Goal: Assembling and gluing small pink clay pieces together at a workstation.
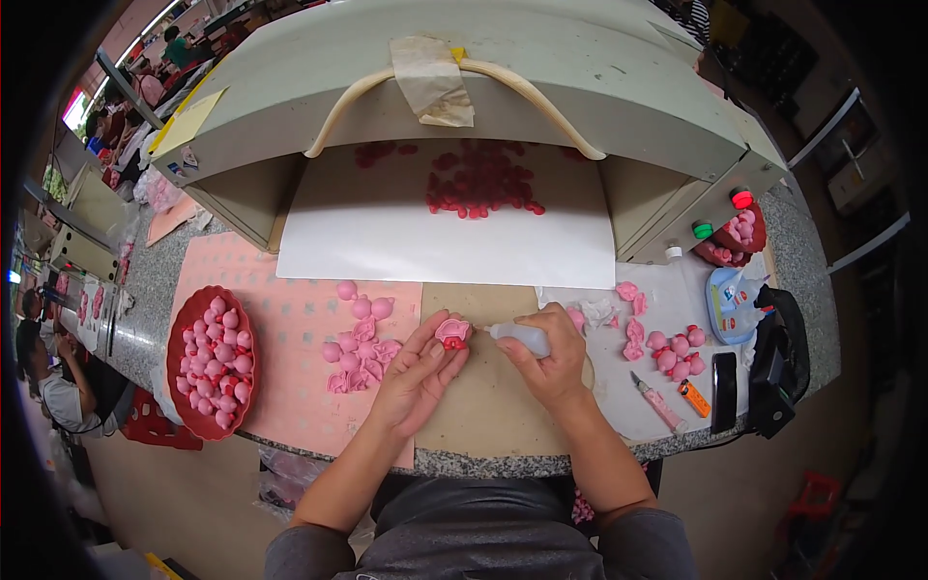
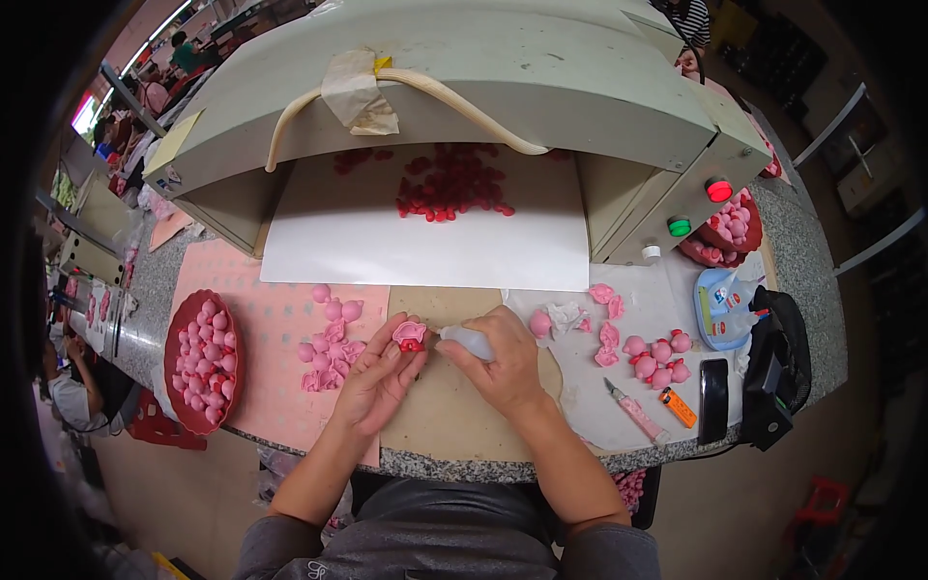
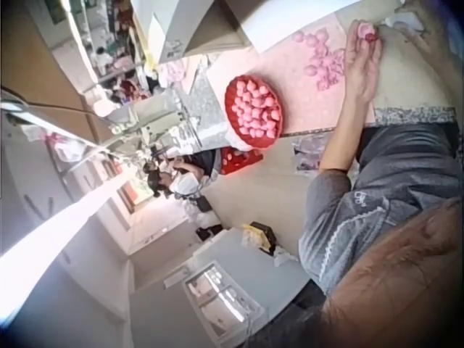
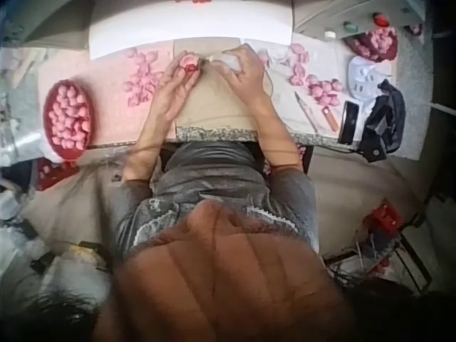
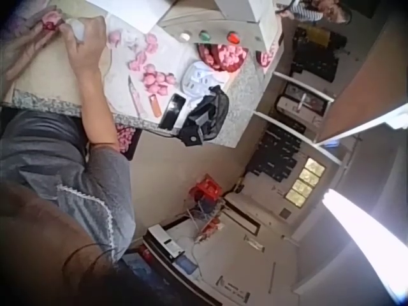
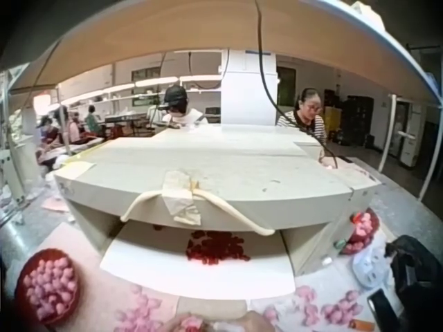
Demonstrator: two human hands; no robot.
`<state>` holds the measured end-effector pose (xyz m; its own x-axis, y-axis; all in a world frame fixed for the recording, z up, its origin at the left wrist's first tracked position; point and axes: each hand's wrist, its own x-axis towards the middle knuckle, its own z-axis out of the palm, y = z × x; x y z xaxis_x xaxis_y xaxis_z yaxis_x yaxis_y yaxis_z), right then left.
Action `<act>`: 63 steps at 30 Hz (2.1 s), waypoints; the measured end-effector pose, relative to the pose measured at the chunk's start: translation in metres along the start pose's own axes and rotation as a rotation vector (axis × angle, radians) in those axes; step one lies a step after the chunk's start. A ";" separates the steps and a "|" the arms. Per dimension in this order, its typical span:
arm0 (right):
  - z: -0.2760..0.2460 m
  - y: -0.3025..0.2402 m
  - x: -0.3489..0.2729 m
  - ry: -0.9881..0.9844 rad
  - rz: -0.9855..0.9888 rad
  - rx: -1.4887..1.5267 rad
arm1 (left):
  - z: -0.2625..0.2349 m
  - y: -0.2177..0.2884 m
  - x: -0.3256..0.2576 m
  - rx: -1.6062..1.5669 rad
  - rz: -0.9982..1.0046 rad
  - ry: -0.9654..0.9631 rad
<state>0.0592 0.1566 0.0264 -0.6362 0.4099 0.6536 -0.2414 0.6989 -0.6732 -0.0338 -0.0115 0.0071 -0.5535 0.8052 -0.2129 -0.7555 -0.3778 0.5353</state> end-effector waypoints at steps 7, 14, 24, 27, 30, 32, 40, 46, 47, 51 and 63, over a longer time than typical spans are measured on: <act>-0.001 -0.001 0.000 0.001 0.006 0.027 | 0.000 0.000 0.000 0.006 0.010 0.001; 0.000 -0.002 0.001 -0.008 -0.008 0.019 | 0.001 0.001 -0.001 0.011 0.007 -0.005; 0.000 -0.002 0.000 -0.021 0.010 0.008 | 0.001 0.001 0.000 0.003 0.010 -0.005; 0.001 -0.002 0.000 -0.016 0.006 0.004 | 0.002 0.001 -0.001 0.016 0.020 0.002; 0.001 -0.002 -0.001 -0.025 0.008 0.013 | 0.002 -0.001 -0.001 0.031 0.029 0.016; 0.000 -0.004 0.000 -0.040 0.015 0.029 | 0.002 -0.001 0.000 0.032 0.030 0.016; 0.001 -0.005 0.000 -0.055 0.055 0.049 | 0.002 -0.001 0.000 0.037 0.033 0.020; 0.001 -0.002 0.000 -0.061 0.033 0.038 | 0.002 -0.001 0.000 0.024 0.027 0.021; 0.000 -0.002 0.000 -0.061 0.034 0.037 | 0.003 0.000 0.000 0.027 0.025 0.018; -0.001 -0.002 0.002 -0.079 0.046 0.057 | 0.003 0.000 0.000 0.022 0.021 0.020; -0.002 -0.004 0.000 -0.073 0.152 0.198 | -0.002 -0.001 0.001 0.020 -0.045 -0.002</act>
<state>0.0615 0.1547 0.0290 -0.7256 0.4534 0.5177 -0.2730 0.5009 -0.8213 -0.0346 -0.0112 0.0053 -0.5186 0.8219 -0.2356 -0.7722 -0.3320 0.5417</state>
